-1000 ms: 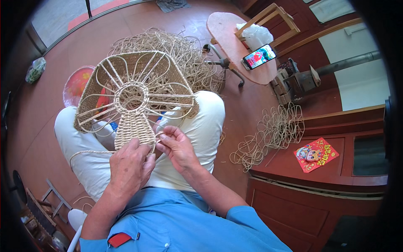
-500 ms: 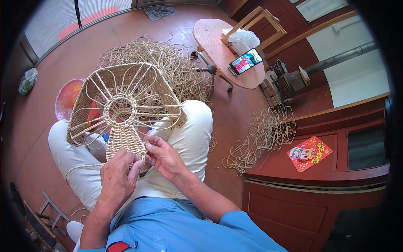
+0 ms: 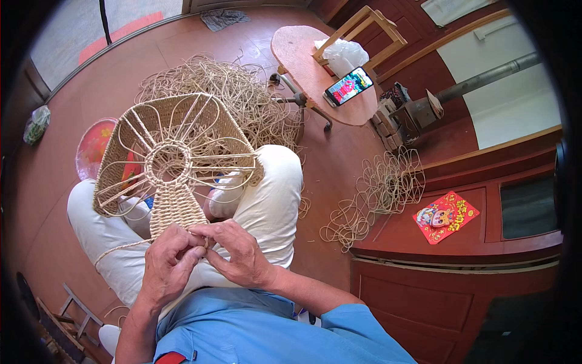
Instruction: Weaving a structured straw basket or decorative item by hand.
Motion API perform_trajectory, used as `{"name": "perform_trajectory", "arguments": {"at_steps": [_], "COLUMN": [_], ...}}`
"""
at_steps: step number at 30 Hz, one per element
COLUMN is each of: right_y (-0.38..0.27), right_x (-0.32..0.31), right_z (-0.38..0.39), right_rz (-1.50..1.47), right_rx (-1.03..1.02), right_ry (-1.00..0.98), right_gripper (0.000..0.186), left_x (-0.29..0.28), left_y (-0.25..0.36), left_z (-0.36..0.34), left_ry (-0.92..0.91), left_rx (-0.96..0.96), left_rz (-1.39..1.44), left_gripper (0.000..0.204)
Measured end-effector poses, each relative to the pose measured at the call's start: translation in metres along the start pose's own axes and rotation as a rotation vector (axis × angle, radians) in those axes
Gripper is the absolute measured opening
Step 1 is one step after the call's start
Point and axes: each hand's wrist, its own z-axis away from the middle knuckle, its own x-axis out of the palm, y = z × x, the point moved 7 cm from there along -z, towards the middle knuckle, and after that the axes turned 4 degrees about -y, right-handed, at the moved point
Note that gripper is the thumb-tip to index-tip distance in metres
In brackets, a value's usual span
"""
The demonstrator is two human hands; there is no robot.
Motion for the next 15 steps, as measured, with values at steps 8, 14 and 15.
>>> {"name": "perform_trajectory", "arguments": {"at_steps": [8,14,15], "right_y": [-0.004,-0.008,-0.005], "right_x": [-0.004,-0.012,-0.017], "right_z": [-0.014,-0.012,-0.013], "right_rz": [0.155,0.174,0.185], "right_rx": [-0.145,-0.084,-0.083], "right_ry": [-0.028,-0.129,-0.141], "right_gripper": [0.05,0.03,0.025], "left_x": [-0.003,-0.011,-0.01], "left_y": [-0.009,-0.004,-0.008], "left_z": [0.002,0.0,-0.002], "left_ry": [0.04,0.186,0.191], "left_rx": [-0.029,0.065,0.058], "left_rz": [0.066,-0.016,-0.022], "left_gripper": [0.008,0.014,0.014]}}
